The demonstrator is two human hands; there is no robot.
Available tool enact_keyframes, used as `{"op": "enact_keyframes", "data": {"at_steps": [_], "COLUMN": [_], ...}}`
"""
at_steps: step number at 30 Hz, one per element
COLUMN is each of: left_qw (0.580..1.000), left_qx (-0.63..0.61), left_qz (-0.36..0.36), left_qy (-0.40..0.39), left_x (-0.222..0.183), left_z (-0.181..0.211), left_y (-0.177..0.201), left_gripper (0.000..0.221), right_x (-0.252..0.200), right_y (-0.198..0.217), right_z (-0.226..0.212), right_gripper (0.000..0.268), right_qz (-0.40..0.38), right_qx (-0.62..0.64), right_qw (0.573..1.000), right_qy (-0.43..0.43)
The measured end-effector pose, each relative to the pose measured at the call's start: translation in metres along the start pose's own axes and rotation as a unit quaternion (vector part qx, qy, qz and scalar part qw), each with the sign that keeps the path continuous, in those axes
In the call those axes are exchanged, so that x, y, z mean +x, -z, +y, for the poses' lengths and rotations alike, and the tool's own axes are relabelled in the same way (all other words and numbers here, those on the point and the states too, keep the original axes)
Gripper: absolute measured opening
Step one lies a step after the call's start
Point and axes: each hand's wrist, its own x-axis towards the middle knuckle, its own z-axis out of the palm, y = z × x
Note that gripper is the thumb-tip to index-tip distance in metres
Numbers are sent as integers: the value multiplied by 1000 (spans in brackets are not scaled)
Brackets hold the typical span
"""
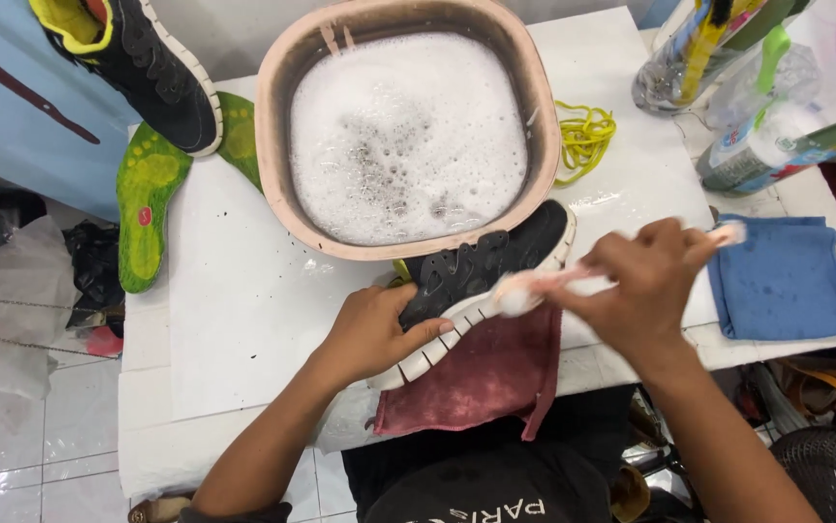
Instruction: Cleaning a sneaker using a small brush, soapy water, and a cloth at a workstation.
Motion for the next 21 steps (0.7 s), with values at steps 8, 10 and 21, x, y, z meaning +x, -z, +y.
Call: {"op": "enact_keyframes", "data": {"at_steps": [8, 10, 21], "left_qw": [1000, 1000, 982], "left_qx": [-6, -7, 133], "left_qz": [12, 17, 132], "left_qy": [3, 4, 39], "left_x": [1, 0, -8], "left_z": [-7, -5, 10], "left_y": [-5, -5, -33], "left_gripper": [60, 55, 53], "right_x": [-3, -2, 4], "right_y": [14, -2, -10], "right_z": [-32, 4, 31], "right_gripper": [67, 63, 62], "right_qz": [34, 24, -12], "right_qx": [12, 16, 20], "right_qw": [991, 996, 999], "right_qy": [125, 79, -34]}}
